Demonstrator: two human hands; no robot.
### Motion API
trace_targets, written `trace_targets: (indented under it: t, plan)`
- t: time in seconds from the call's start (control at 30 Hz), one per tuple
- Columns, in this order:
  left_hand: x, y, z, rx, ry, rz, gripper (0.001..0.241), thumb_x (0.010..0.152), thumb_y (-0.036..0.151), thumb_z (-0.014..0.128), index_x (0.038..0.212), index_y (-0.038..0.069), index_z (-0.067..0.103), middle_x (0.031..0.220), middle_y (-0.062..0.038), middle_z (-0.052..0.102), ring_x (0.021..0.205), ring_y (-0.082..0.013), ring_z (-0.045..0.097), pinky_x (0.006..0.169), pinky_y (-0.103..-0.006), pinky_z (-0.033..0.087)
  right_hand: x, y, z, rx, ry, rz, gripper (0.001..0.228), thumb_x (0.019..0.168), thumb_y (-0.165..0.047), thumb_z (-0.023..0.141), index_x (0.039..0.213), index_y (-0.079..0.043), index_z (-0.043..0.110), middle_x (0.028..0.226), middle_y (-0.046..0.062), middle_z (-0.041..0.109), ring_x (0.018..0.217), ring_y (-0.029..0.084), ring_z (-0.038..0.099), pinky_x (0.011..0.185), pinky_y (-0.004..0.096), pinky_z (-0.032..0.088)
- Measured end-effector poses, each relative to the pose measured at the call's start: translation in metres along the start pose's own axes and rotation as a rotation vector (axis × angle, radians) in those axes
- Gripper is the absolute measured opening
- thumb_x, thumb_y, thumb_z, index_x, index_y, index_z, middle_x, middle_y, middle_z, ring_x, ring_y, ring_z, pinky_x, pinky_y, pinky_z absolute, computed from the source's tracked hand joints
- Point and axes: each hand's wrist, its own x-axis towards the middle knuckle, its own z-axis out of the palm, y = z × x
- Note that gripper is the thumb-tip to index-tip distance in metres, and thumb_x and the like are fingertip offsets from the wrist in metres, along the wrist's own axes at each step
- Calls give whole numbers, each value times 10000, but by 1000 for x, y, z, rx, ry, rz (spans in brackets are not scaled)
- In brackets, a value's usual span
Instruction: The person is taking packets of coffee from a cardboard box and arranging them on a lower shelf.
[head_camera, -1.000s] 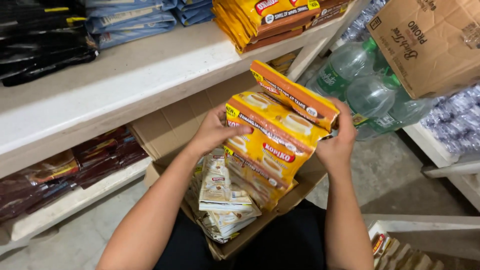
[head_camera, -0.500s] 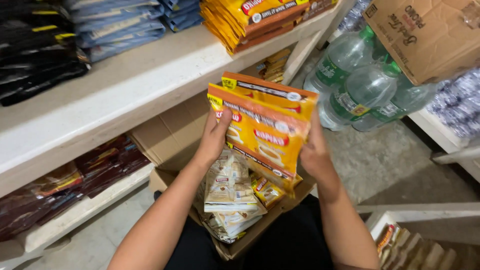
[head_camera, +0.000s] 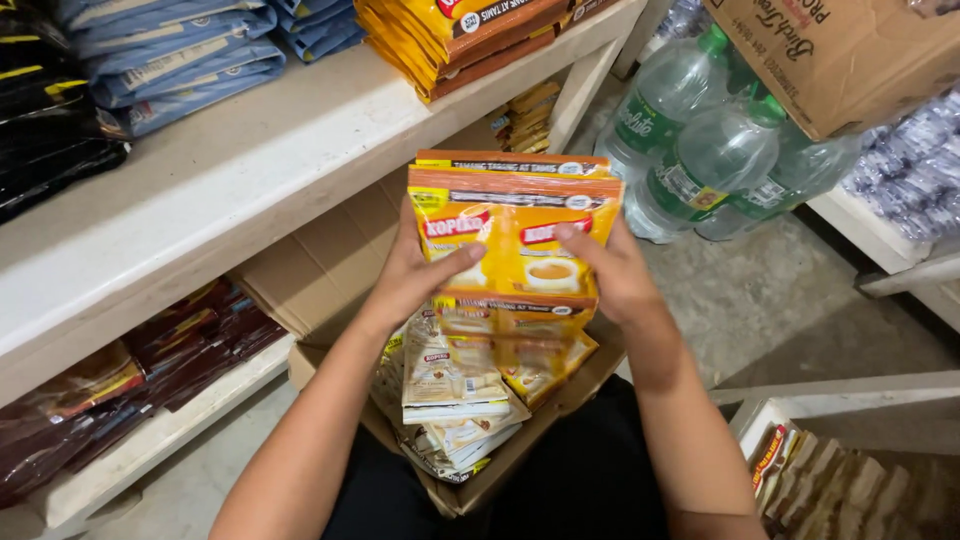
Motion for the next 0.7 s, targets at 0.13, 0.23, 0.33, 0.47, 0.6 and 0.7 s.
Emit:
trace_targets:
  t: [0.13, 0.23, 0.33, 0.47, 0.6, 0.7]
  plan:
    - [5, -21, -9, -93, 25, 21, 773, 772, 132, 900, 1320, -5, 372, 1102, -139, 593, 1012, -231, 624, 925, -437, 564, 4, 6, 7, 140, -29, -25, 602, 865, -89, 770, 1397, -63, 489, 1090, 193, 692, 876, 304, 748, 724, 499, 644]
    - [5, -23, -9, -86, 62, -13, 670, 842, 238, 855, 1294, 1, 421, 1082, -152, 621, 1000, -236, 639, 909, -447, 568, -2, -5, 28, 20, -22, -44, 646, 869, -162, 806, 1400, -80, 447, 1128, 147, 677, 905, 206, 704, 774, 422, 633]
    - [4, -18, -4, -55, 50, -28, 645, 873, 289, 828, 1289, -21, 445, 1075, -172, 624, 1012, -255, 633, 916, -483, 556, 11, 1, 13, -160, -106, -40, 776, 768, -167, 907, 1378, -70, 437, 1156, 118, 664, 952, 192, 655, 853, 415, 594]
    - [3, -22, 0, 30, 90, -158, 751, 844, 406, 852, 1308, -32, 455, 1093, -208, 619, 1047, -295, 654, 946, -484, 547, 8, -12, 25, -26, -42, 59, 610, 776, -114, 888, 1267, -23, 538, 994, 122, 711, 822, 227, 730, 744, 432, 630]
    - [10, -49, -16, -89, -38, -186, 831, 901, 481, 737, 1467, -5, 372, 1306, -230, 532, 1217, -342, 548, 1023, -535, 471, 10, -31, 20, -20, 30, 49, 594, 761, -120, 899, 1230, -3, 553, 955, 145, 714, 801, 243, 746, 709, 446, 638]
    - [9, -79, -26, -157, -185, -200, 931, 906, 545, 703, 1571, 15, 323, 1420, -266, 527, 1295, -377, 534, 1076, -564, 438, 25, -22, -7, 20, 100, 18, 545, 810, -147, 876, 1235, -9, 565, 957, 145, 715, 801, 249, 759, 708, 443, 645]
